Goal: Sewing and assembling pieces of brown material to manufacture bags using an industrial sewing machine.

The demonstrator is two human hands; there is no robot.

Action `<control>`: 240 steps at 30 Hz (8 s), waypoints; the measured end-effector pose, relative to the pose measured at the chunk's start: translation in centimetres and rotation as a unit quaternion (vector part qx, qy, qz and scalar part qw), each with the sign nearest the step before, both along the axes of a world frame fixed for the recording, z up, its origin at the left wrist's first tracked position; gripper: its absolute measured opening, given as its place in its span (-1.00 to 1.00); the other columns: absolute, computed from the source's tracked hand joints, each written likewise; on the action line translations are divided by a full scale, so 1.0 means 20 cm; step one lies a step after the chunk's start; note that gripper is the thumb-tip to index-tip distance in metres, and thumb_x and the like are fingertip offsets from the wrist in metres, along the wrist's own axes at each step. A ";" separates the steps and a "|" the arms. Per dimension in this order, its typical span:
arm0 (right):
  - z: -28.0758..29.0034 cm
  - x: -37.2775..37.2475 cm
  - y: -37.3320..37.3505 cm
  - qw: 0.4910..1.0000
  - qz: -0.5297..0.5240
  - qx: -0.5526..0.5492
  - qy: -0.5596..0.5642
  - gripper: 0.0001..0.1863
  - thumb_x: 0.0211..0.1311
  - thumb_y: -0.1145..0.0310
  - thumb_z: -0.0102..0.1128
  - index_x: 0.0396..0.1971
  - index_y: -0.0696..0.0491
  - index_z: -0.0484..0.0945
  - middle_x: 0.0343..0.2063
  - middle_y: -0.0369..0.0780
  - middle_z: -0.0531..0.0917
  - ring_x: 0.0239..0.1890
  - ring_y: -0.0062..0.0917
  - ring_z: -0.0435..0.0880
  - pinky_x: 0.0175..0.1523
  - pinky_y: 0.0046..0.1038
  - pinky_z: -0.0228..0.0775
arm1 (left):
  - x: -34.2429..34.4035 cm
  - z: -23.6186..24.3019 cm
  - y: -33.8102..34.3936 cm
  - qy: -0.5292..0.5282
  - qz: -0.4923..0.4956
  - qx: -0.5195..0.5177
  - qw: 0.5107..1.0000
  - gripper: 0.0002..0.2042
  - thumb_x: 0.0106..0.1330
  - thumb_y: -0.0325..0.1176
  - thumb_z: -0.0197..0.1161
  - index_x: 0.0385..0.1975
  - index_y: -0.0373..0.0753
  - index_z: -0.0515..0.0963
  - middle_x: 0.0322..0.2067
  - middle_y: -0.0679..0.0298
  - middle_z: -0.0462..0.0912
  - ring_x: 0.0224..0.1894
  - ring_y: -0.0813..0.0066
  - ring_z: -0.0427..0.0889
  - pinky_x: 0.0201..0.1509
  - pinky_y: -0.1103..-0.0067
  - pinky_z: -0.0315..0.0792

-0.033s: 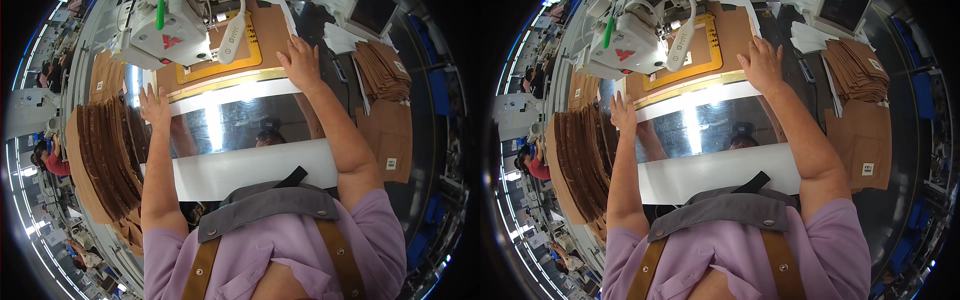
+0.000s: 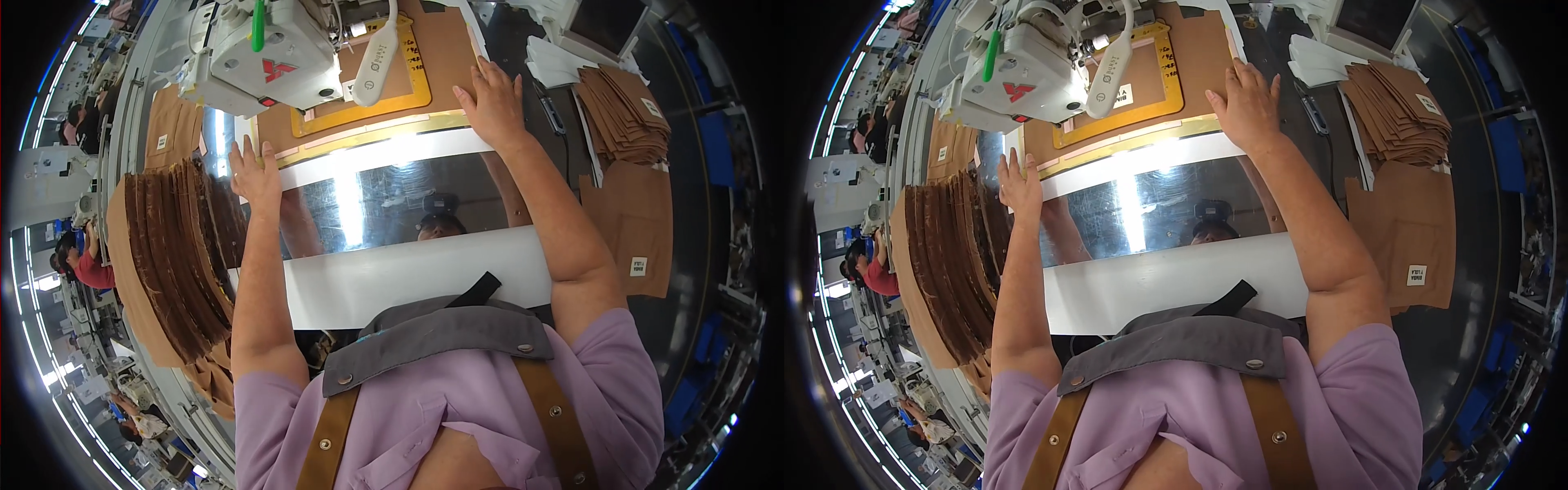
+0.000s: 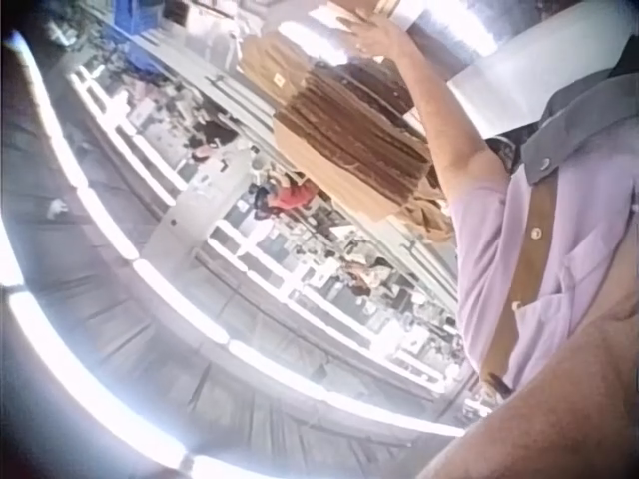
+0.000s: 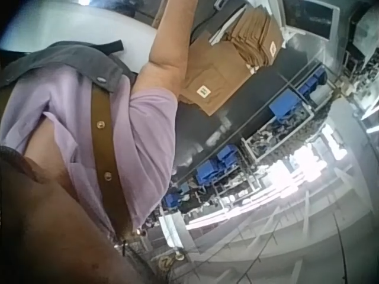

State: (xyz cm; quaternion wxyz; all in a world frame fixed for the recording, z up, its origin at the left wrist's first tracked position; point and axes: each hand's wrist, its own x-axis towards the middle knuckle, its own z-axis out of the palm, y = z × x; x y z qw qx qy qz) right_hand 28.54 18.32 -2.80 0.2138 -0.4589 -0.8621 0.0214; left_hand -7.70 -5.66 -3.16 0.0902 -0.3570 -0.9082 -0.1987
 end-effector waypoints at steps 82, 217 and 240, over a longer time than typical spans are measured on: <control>0.06 0.58 0.81 0.990 -0.114 0.006 -0.080 -0.78 0.34 0.32 0.13 -0.37 0.07 0.71 -0.31 -0.09 0.75 -0.07 -0.15 0.73 0.04 -0.15 0.56 | 0.78 0.08 -0.42 0.062 -0.282 -0.074 0.955 -0.39 0.45 -0.03 -0.05 0.39 -0.28 0.31 0.44 0.00 0.31 0.50 0.01 0.24 0.54 0.15 -0.02; 0.07 -0.14 -0.74 0.987 0.114 -0.044 0.107 -0.58 0.42 0.18 0.23 0.15 0.08 0.57 0.17 -0.09 0.55 0.24 -0.18 0.48 0.31 -0.08 0.30 | -0.74 1.02 -1.02 -0.353 -0.110 0.380 0.848 -0.88 0.35 -0.40 0.40 -0.24 -0.30 0.72 -0.39 0.42 0.70 -0.41 0.73 0.54 -0.27 0.73 0.43; 0.25 0.62 -0.85 0.903 -0.143 -0.372 0.163 -0.67 0.37 0.32 0.36 0.03 0.15 0.60 -0.25 -0.26 0.76 -0.26 -0.64 0.71 -0.14 -0.54 0.55 | 0.35 0.29 -0.43 -0.079 -0.263 -0.005 0.961 -0.38 0.32 -0.04 0.37 0.31 -0.20 0.43 0.36 0.07 0.43 0.33 0.13 0.46 0.30 0.15 0.26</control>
